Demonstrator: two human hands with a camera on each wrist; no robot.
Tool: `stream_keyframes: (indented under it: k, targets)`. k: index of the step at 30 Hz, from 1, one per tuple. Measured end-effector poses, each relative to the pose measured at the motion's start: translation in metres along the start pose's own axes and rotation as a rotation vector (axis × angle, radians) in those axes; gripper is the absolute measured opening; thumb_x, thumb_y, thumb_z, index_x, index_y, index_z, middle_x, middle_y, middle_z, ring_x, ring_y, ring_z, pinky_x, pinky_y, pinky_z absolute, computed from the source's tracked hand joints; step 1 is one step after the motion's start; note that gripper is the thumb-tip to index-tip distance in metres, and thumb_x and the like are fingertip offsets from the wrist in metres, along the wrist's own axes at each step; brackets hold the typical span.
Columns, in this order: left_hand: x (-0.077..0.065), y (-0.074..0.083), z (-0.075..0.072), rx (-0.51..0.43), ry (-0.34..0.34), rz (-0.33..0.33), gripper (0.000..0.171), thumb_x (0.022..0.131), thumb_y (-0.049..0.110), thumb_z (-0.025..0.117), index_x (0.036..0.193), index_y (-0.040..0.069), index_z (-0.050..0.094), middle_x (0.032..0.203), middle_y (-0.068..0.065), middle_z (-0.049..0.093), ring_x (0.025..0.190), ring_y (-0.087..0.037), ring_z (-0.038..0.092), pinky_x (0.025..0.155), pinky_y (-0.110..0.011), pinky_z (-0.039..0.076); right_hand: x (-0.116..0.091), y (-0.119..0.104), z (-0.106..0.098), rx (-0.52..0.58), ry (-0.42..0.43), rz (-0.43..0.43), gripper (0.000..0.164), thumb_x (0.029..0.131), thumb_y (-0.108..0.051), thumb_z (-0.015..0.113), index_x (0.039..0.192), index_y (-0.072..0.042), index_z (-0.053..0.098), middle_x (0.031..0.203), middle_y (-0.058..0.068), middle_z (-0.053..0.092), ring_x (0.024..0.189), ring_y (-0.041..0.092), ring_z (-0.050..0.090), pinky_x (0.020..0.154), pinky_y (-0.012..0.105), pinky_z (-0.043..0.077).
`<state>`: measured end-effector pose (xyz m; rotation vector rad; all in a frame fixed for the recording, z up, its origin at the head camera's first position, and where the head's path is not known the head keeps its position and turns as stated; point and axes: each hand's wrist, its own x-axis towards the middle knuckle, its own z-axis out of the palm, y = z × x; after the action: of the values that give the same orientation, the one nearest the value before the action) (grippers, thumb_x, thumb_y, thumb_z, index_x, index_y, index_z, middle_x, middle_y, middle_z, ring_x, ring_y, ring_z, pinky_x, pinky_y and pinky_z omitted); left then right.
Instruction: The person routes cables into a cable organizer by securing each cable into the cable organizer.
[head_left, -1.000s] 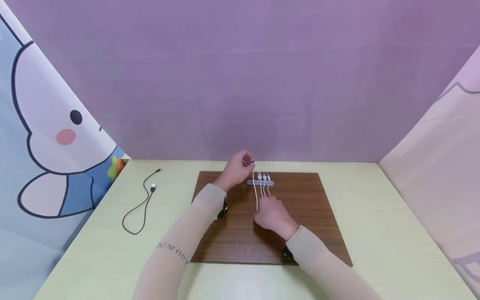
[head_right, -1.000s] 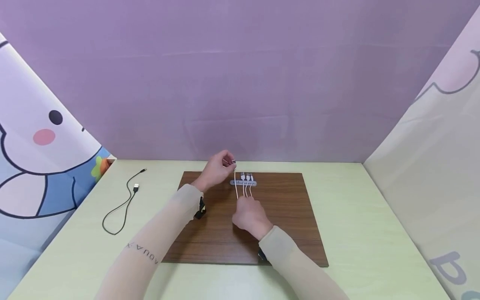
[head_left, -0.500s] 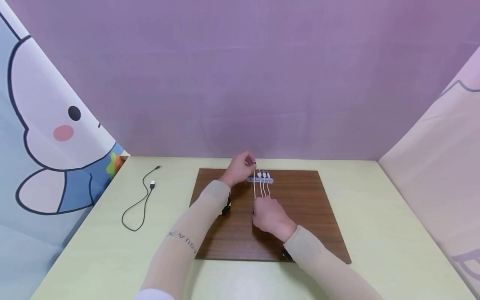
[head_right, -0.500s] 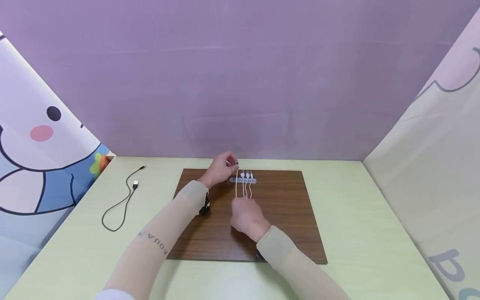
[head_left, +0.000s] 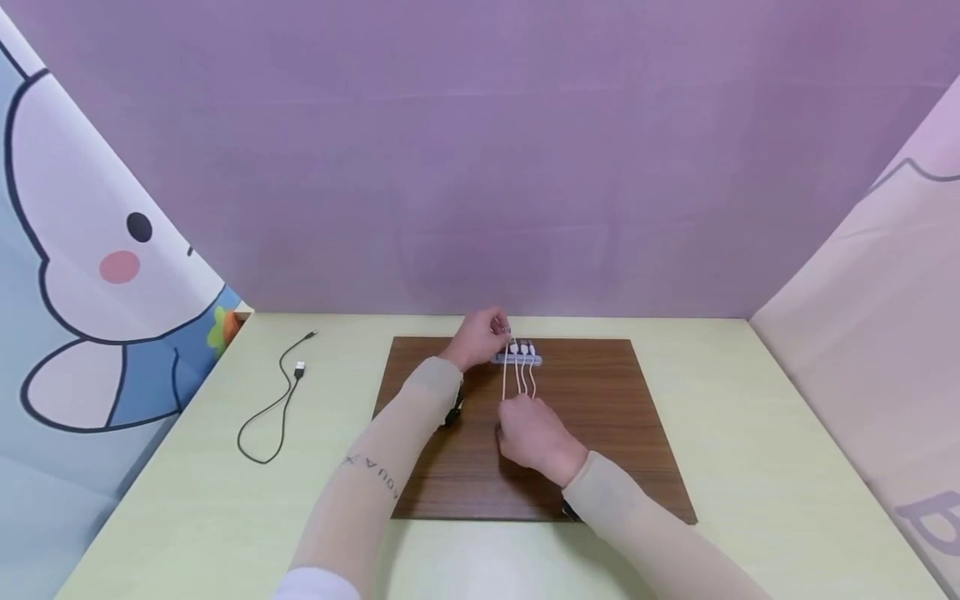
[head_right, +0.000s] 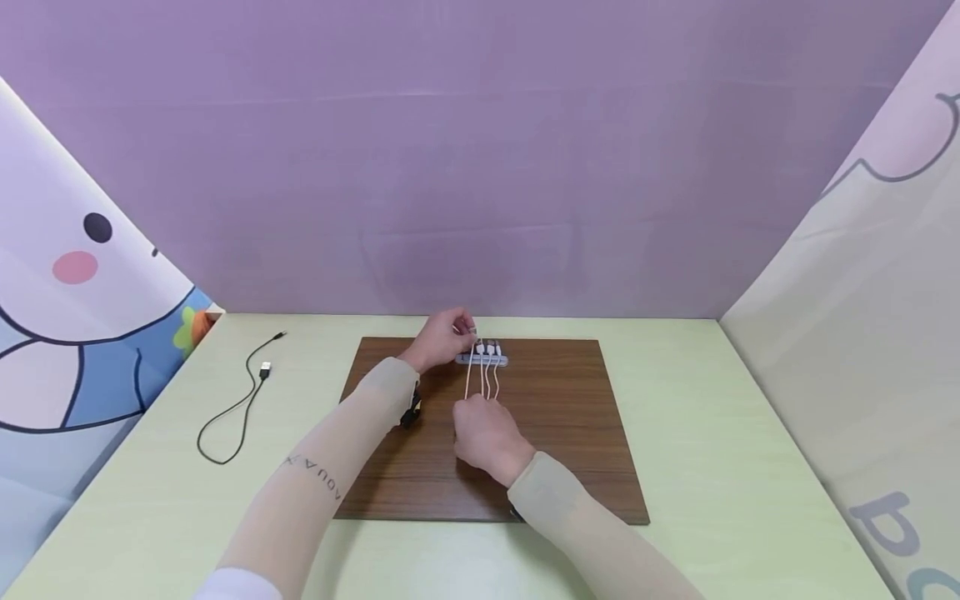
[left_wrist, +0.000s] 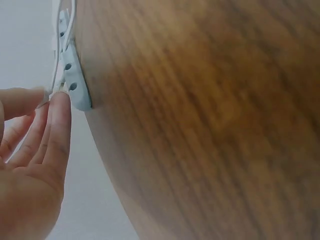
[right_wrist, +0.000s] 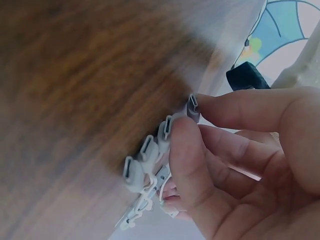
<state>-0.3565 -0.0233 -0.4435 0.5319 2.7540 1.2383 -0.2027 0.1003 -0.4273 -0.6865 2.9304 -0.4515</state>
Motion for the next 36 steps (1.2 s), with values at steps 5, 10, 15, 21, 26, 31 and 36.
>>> stream_keyframes:
  k: [5, 10, 15, 21, 26, 31, 36]
  targets:
    - [-0.002, 0.001, 0.001, 0.053, -0.020, -0.013, 0.011, 0.098, 0.011, 0.067, 0.107, 0.008, 0.063, 0.102, -0.008, 0.066, 0.093, -0.022, 0.062, 0.078, -0.034, 0.054, 0.000, 0.001, 0.002, -0.033, 0.028, -0.028, 0.027, 0.086, 0.001, 0.065, 0.063, -0.011, 0.056, 0.059, 0.001, 0.052, 0.051, 0.014, 0.050, 0.047, 0.033, 0.046]
    - [-0.003, 0.000, 0.001, 0.074, -0.020, -0.016, 0.013, 0.097, 0.010, 0.068, 0.109, 0.005, 0.064, 0.102, -0.009, 0.066, 0.095, -0.023, 0.062, 0.082, -0.035, 0.054, 0.000, -0.003, 0.003, -0.011, 0.006, -0.007, 0.024, 0.084, 0.002, 0.066, 0.066, -0.010, 0.057, 0.060, 0.001, 0.052, 0.051, 0.015, 0.050, 0.047, 0.032, 0.045]
    - [-0.001, -0.001, 0.002, 0.109, -0.024, -0.027, 0.011, 0.097, 0.009, 0.068, 0.106, 0.006, 0.064, 0.099, -0.007, 0.065, 0.091, -0.021, 0.062, 0.078, -0.033, 0.053, 0.000, -0.006, 0.002, 0.001, -0.023, 0.032, 0.022, 0.085, 0.001, 0.068, 0.068, -0.009, 0.059, 0.059, 0.001, 0.050, 0.049, 0.015, 0.048, 0.045, 0.029, 0.043]
    - [0.003, 0.002, 0.007, 0.214, -0.059, -0.039, 0.010, 0.097, 0.009, 0.065, 0.107, 0.007, 0.062, 0.098, -0.006, 0.063, 0.089, -0.021, 0.060, 0.077, -0.033, 0.052, -0.002, -0.007, 0.001, -0.020, -0.026, 0.042, 0.024, 0.084, 0.001, 0.067, 0.066, -0.010, 0.056, 0.057, 0.002, 0.048, 0.048, 0.014, 0.046, 0.044, 0.029, 0.042]
    - [0.002, 0.005, 0.009, 0.279, -0.055, -0.034, 0.011, 0.095, 0.007, 0.065, 0.106, 0.006, 0.063, 0.098, -0.006, 0.064, 0.089, -0.021, 0.060, 0.079, -0.034, 0.052, -0.003, -0.008, 0.003, -0.057, -0.016, 0.045, 0.024, 0.084, -0.002, 0.070, 0.066, -0.010, 0.056, 0.058, 0.002, 0.049, 0.048, 0.015, 0.047, 0.045, 0.030, 0.042]
    - [0.000, 0.007, 0.010, 0.319, -0.055, -0.043, 0.011, 0.094, 0.005, 0.065, 0.105, 0.007, 0.063, 0.098, -0.006, 0.064, 0.088, -0.021, 0.060, 0.077, -0.034, 0.053, -0.005, -0.011, 0.006, -0.107, -0.012, 0.035, 0.020, 0.084, -0.006, 0.072, 0.068, -0.009, 0.060, 0.059, 0.002, 0.051, 0.049, 0.016, 0.049, 0.045, 0.030, 0.044]
    - [0.000, 0.009, 0.010, 0.359, -0.048, -0.040, 0.013, 0.092, 0.004, 0.064, 0.105, 0.007, 0.063, 0.099, -0.006, 0.063, 0.089, -0.022, 0.060, 0.078, -0.034, 0.053, -0.004, -0.014, 0.006, -0.142, -0.001, 0.023, 0.017, 0.084, -0.008, 0.075, 0.071, -0.007, 0.064, 0.061, 0.003, 0.053, 0.050, 0.016, 0.051, 0.046, 0.031, 0.046]
